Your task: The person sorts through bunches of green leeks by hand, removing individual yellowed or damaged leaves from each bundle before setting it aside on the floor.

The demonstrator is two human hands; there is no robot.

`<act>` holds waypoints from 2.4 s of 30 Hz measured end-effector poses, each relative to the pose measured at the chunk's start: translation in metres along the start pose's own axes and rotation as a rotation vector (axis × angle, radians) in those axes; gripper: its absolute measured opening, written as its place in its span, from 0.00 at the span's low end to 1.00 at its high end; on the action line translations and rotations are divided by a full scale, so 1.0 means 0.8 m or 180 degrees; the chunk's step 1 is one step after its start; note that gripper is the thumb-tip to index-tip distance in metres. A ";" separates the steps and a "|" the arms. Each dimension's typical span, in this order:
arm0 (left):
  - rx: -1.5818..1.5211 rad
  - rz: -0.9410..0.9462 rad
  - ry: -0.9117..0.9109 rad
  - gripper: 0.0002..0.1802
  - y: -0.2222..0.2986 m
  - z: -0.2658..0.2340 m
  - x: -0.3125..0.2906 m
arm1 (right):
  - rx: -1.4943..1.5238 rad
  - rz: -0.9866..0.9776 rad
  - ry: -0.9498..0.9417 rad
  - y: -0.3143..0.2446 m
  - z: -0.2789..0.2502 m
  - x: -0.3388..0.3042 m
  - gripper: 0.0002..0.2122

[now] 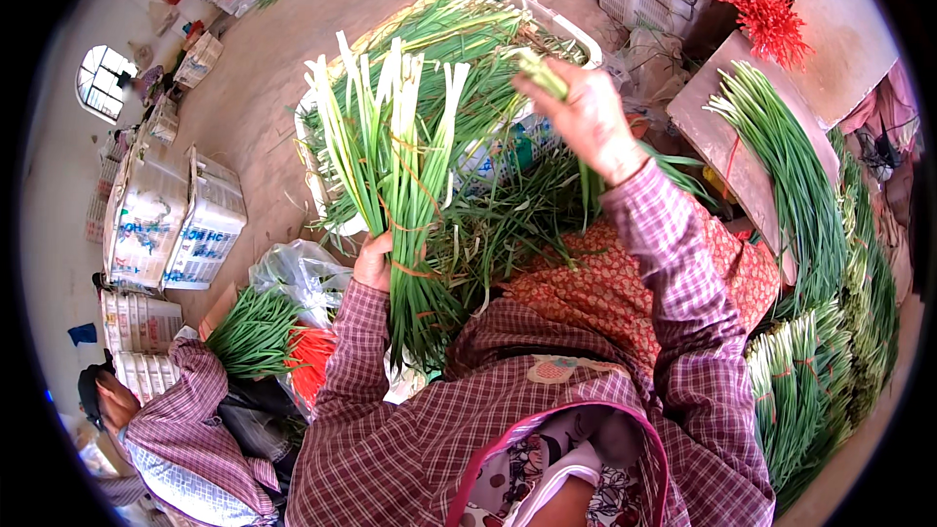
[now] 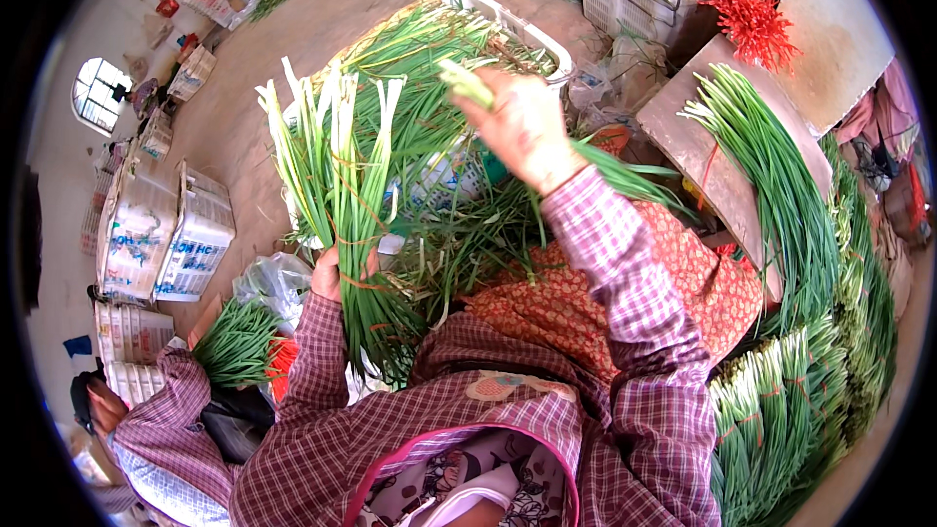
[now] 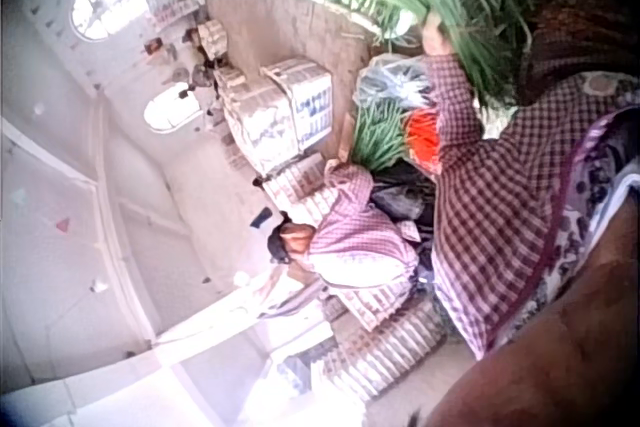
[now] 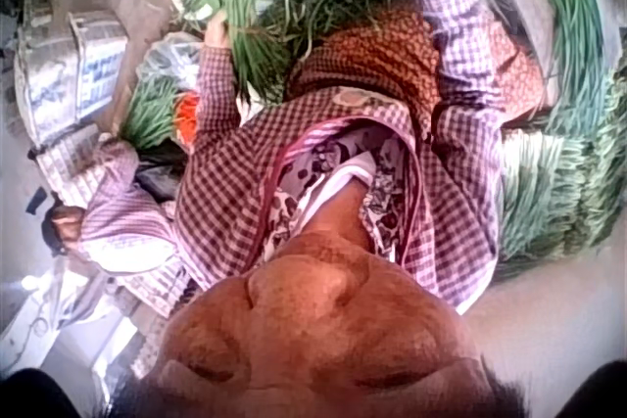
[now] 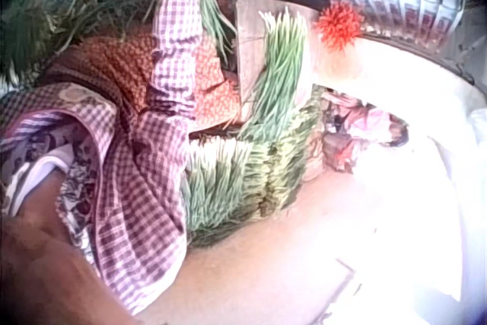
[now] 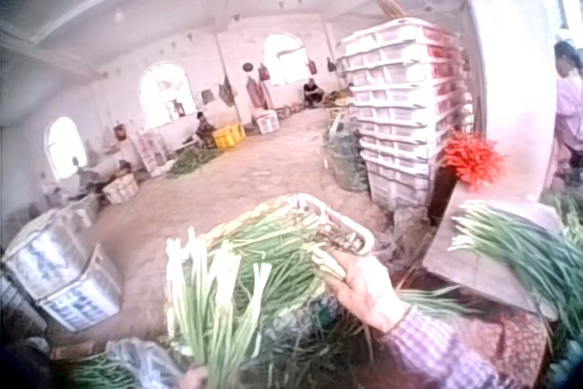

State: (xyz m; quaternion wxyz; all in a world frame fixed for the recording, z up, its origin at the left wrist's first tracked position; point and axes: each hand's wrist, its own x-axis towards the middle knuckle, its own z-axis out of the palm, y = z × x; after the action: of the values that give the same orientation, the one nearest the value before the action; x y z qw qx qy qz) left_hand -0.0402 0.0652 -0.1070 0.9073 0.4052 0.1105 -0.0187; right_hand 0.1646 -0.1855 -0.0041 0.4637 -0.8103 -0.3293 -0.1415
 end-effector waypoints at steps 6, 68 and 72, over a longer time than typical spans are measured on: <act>0.0499 0.0232 0.0430 0.27 -0.007 0.030 0.004 | 0.0448 -0.0724 -0.0172 -0.048 0.014 -0.013 0.07; 0.0563 0.0260 0.0360 0.31 0.003 0.040 -0.005 | 0.1476 0.0396 0.2030 0.030 -0.148 0.010 0.13; 0.0466 0.0489 0.0498 0.27 -0.001 0.038 -0.002 | 0.0765 -0.0104 0.1250 -0.011 -0.072 0.007 0.09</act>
State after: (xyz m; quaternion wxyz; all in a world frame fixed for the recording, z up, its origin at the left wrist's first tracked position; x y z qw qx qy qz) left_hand -0.0361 0.0424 -0.0875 0.8627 0.4778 0.1478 0.0745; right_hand 0.1673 -0.2285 0.0355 0.6097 -0.7007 -0.2604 -0.2637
